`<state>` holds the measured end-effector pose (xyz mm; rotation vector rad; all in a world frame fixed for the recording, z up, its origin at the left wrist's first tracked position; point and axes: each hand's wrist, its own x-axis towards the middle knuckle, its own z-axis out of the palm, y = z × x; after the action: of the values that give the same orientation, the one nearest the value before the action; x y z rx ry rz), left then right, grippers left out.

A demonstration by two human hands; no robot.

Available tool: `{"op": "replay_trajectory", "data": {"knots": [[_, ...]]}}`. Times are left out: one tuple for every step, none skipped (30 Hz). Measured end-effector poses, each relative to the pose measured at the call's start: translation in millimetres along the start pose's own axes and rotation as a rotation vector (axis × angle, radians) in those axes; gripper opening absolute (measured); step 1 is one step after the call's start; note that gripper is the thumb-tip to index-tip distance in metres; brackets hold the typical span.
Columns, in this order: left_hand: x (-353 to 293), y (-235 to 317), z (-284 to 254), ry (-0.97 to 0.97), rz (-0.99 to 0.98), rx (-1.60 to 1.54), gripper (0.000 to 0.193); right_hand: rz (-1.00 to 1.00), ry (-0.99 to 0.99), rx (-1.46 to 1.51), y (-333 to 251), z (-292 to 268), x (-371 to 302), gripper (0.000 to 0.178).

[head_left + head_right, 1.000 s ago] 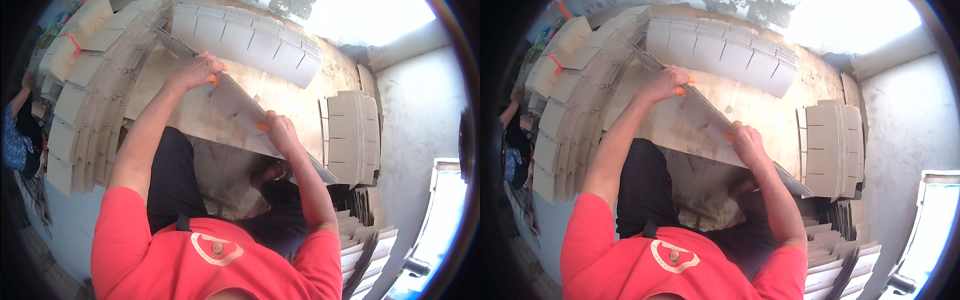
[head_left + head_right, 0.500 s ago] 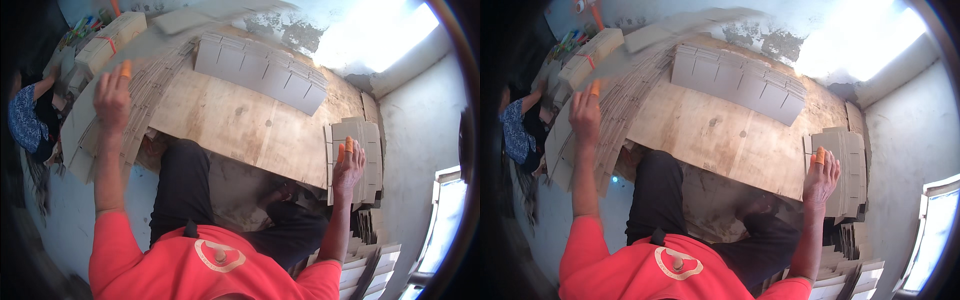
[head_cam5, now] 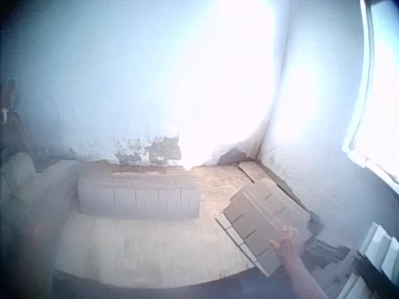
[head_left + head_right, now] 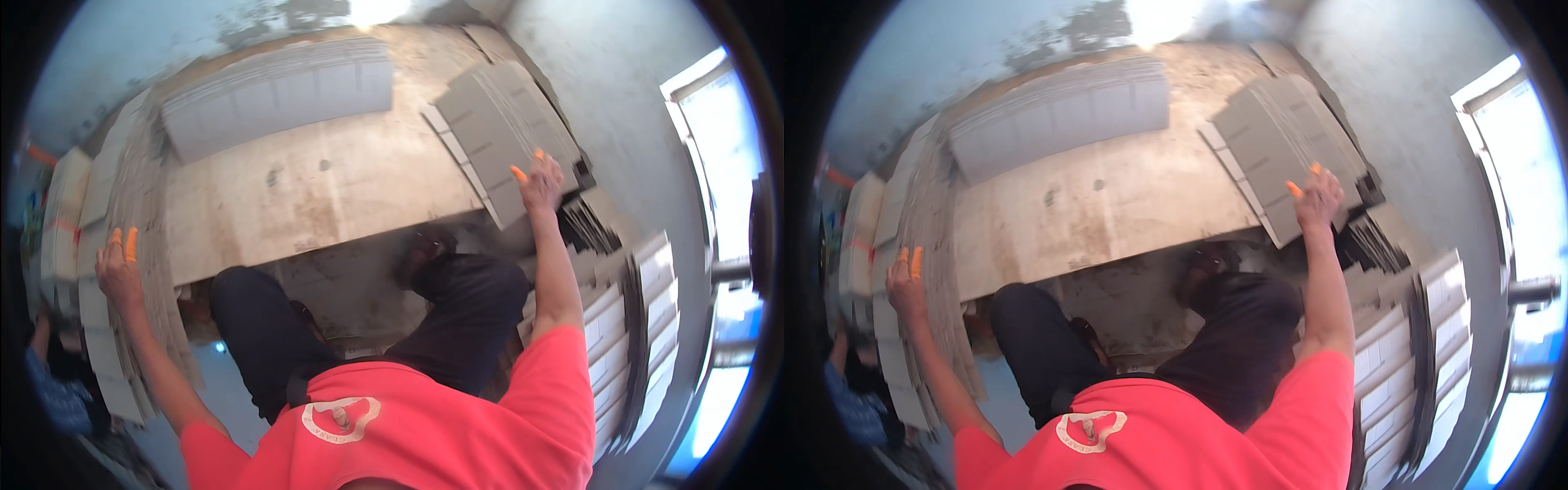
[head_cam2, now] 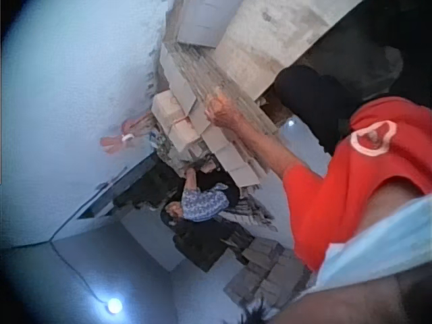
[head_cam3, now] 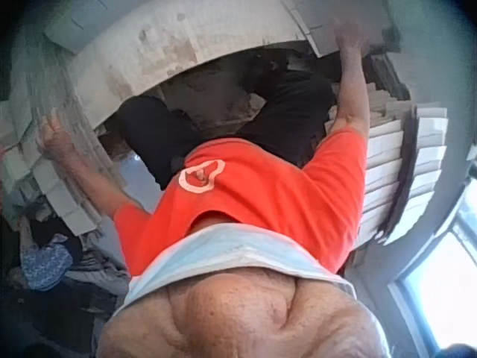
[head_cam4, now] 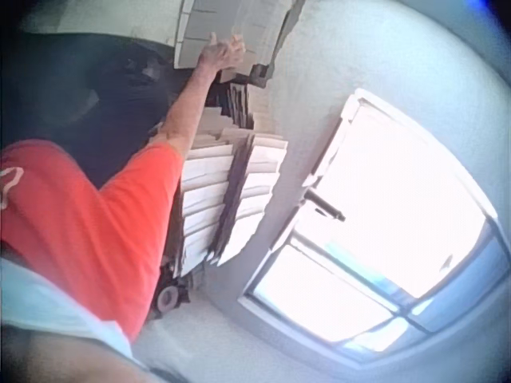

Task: The person sits on the floor and repeatedly assembles flat cardboard sheets into multi-compartment dividers by folding along pre-scored lines. The person stacks the completed dividers on the table.

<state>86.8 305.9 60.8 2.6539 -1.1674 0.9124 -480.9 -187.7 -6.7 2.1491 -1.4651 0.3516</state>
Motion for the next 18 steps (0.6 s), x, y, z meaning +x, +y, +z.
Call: {"op": "replay_trajectory", "data": {"knots": [[9.2, 25.6, -1.8, 0.001, 0.014, -0.037, 0.026, 0.049, -0.050, -0.014, -1.7, -1.5, 2.7, 0.067], [15.7, 52.1, 0.4, -0.014, 0.063, -0.089, 0.026, 0.104, -0.147, -0.026, -3.0, -0.7, 4.8, 0.069], [21.4, 81.1, 4.7, -0.028, 0.108, -0.138, 0.026, 0.157, -0.240, -0.035, -3.4, 1.4, 7.0, 0.072], [26.3, 101.3, 5.8, -0.041, 0.142, -0.173, 0.027, 0.198, -0.328, -0.029, -3.4, 3.3, 11.3, 0.074], [30.7, 116.3, 11.5, -0.037, 0.195, -0.217, 0.027, 0.190, -0.346, -0.005, 0.6, 3.9, 13.8, 0.072], [33.6, 130.2, 19.7, -0.036, 0.245, -0.259, 0.027, 0.179, -0.364, 0.021, 4.1, 5.2, 15.5, 0.071], [35.7, 142.5, 28.4, -0.035, 0.292, -0.308, 0.028, 0.167, -0.380, 0.040, 7.9, 6.5, 16.6, 0.069], [38.2, 154.3, 34.8, -0.056, 0.301, -0.339, 0.028, 0.125, -0.303, 0.100, 19.1, 17.1, 17.3, 0.066], [42.0, 168.4, 40.4, -0.074, 0.312, -0.374, 0.029, 0.087, -0.224, 0.157, 39.1, 30.4, 17.3, 0.063], [44.2, 178.6, 44.9, -0.095, 0.313, -0.400, 0.029, 0.038, -0.144, 0.220, 43.3, 34.4, 20.4, 0.060], [47.7, 189.9, 49.0, -0.125, 0.300, -0.430, 0.029, 0.082, -0.159, 0.248, 48.8, 37.5, 22.5, 0.057], [50.1, 198.2, 52.0, -0.161, 0.280, -0.448, 0.030, 0.118, -0.179, 0.286, 46.7, 30.6, 28.8, 0.054], [54.2, 206.0, 56.0, -0.193, 0.262, -0.472, 0.030, 0.158, -0.196, 0.318, 45.3, 22.3, 33.5, 0.052], [59.5, 213.0, 61.9, -0.216, 0.239, -0.496, 0.030, 0.171, -0.147, 0.395, 44.3, 20.1, 35.3, 0.045], [66.1, 220.6, 67.8, -0.237, 0.217, -0.523, 0.031, 0.185, -0.195, 0.420, 42.4, 13.9, 38.2, 0.043], [72.1, 227.6, 74.5, -0.259, 0.193, -0.548, 0.032, 0.197, -0.243, 0.447, 37.2, 8.5, 41.2, 0.041], [78.7, 235.7, 81.3, -0.271, 0.193, -0.572, 0.032, 0.209, -0.293, 0.472, 33.4, 4.5, 43.2, 0.040], [86.9, 244.9, 88.0, -0.283, 0.195, -0.599, 0.032, 0.219, -0.291, 0.474, 32.7, 1.1, 43.6, 0.040]]}}
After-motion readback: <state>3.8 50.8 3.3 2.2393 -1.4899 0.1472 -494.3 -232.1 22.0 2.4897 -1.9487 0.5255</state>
